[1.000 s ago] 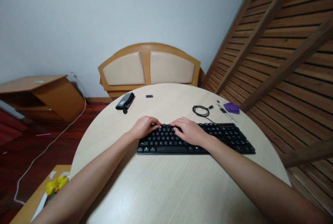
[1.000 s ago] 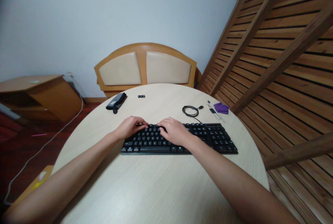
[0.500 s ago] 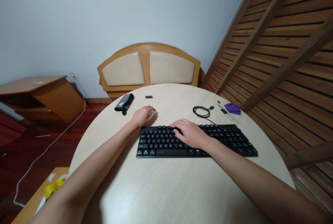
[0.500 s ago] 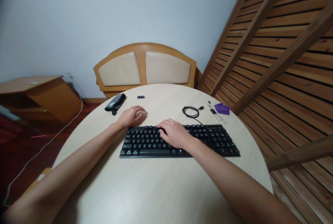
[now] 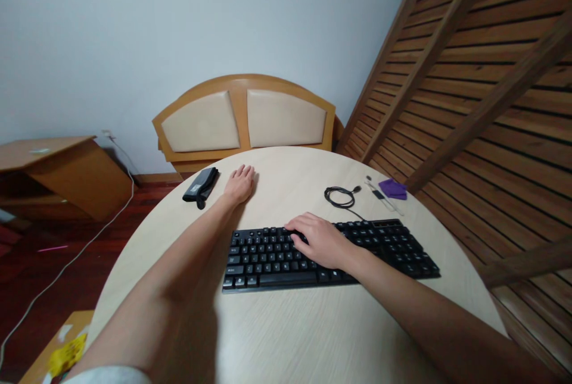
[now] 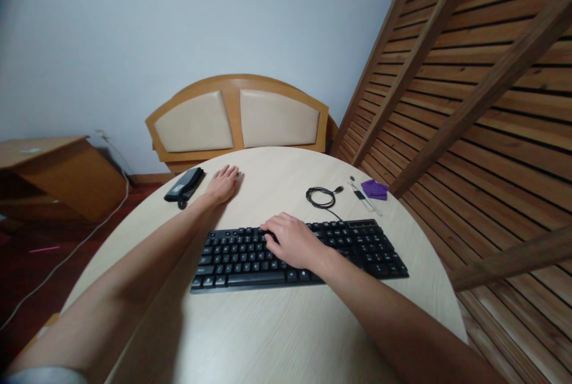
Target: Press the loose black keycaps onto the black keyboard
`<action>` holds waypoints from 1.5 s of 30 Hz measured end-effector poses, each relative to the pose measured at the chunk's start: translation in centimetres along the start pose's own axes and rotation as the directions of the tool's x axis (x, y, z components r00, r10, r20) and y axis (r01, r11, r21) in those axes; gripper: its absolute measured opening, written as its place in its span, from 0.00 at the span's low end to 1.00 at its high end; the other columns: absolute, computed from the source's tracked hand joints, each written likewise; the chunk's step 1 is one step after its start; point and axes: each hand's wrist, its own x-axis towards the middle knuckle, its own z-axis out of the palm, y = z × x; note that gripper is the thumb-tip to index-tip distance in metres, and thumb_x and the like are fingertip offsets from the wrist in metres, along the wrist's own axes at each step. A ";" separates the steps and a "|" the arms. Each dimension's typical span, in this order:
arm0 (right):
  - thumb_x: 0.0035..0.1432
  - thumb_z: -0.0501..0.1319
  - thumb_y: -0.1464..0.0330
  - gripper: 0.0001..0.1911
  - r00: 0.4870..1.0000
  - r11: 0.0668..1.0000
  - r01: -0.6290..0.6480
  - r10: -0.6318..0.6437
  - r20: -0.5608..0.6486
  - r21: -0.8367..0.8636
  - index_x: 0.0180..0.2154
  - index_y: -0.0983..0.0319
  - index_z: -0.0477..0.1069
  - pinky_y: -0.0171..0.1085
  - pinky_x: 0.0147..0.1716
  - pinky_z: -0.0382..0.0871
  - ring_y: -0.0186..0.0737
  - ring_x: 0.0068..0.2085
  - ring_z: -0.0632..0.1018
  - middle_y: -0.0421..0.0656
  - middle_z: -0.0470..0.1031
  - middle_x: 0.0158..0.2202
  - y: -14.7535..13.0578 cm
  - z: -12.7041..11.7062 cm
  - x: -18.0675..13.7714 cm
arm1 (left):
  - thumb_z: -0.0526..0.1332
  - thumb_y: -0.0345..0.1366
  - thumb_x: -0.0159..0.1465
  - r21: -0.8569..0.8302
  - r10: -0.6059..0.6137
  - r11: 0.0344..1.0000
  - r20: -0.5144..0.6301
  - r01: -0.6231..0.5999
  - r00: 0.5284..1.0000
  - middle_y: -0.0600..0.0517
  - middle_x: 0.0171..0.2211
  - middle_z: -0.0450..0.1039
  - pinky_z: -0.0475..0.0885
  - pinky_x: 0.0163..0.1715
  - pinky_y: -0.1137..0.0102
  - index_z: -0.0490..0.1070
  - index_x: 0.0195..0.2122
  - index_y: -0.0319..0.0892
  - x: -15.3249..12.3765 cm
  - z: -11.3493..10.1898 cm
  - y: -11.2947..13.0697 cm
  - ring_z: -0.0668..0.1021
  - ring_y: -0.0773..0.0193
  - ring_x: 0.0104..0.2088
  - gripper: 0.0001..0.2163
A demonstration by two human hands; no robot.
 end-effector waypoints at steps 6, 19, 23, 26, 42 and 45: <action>0.64 0.56 0.72 0.13 1.000 1.000 -0.001 0.001 0.003 0.013 0.48 0.62 0.74 0.46 0.52 0.70 0.45 0.49 0.76 0.47 0.79 0.45 0.0 0.1 0.0 | 0.44 0.30 0.71 0.024 -0.037 0.999 0.020 0.037 0.999 0.39 0.64 0.64 0.53 0.65 0.50 0.61 0.64 0.34 1.1 0.7 0.1 0.58 0.47 0.68 0.22; 0.64 0.56 0.71 0.12 1.000 1.000 -0.003 0.003 -0.007 -0.010 0.48 0.62 0.74 0.45 0.52 0.70 0.45 0.49 0.76 0.46 0.79 0.45 0.0 0.1 -0.1 | 0.48 0.28 0.68 -0.035 0.012 0.999 -0.020 -0.013 1.000 0.38 0.60 0.69 0.62 0.60 0.57 0.66 0.60 0.36 0.3 -0.6 0.8 0.72 0.51 0.58 0.21; 0.64 0.57 0.72 0.12 1.000 1.000 -0.006 0.006 0.000 -0.016 0.47 0.63 0.74 0.45 0.52 0.70 0.45 0.49 0.76 0.47 0.79 0.45 -0.1 0.2 -0.1 | 0.50 0.27 0.67 -0.075 0.033 0.997 -0.006 -0.033 0.999 0.39 0.57 0.72 0.63 0.60 0.57 0.72 0.56 0.37 0.6 -0.7 0.7 0.72 0.51 0.58 0.19; 0.64 0.56 0.72 0.12 1.000 1.000 -0.006 0.006 0.001 -0.016 0.47 0.64 0.74 0.45 0.52 0.70 0.45 0.49 0.76 0.48 0.80 0.45 0.0 0.2 -0.1 | 0.50 0.26 0.66 -0.098 0.049 0.994 0.005 -0.048 0.999 0.39 0.53 0.75 0.64 0.59 0.58 0.76 0.50 0.36 0.6 -1.0 1.0 0.74 0.51 0.56 0.18; 0.65 0.56 0.71 0.12 1.000 0.999 0.008 -0.007 0.002 -0.052 0.47 0.63 0.75 0.46 0.51 0.70 0.46 0.48 0.76 0.48 0.79 0.45 0.1 0.2 0.1 | 0.51 0.36 0.69 -0.332 0.033 0.943 0.031 -0.021 0.999 0.43 0.45 0.80 0.73 0.47 0.62 0.77 0.47 0.43 -8.9 -3.5 2.0 0.80 0.51 0.45 0.15; 0.64 0.56 0.71 0.12 1.000 0.999 0.011 -0.011 -0.007 -0.052 0.47 0.62 0.75 0.46 0.51 0.70 0.46 0.48 0.76 0.48 0.79 0.45 0.0 0.2 0.1 | 0.51 0.37 0.69 -0.424 0.090 0.903 0.046 -0.062 0.995 0.46 0.44 0.80 0.73 0.49 0.64 0.77 0.45 0.43 -10.0 -3.8 1.2 0.80 0.56 0.45 0.15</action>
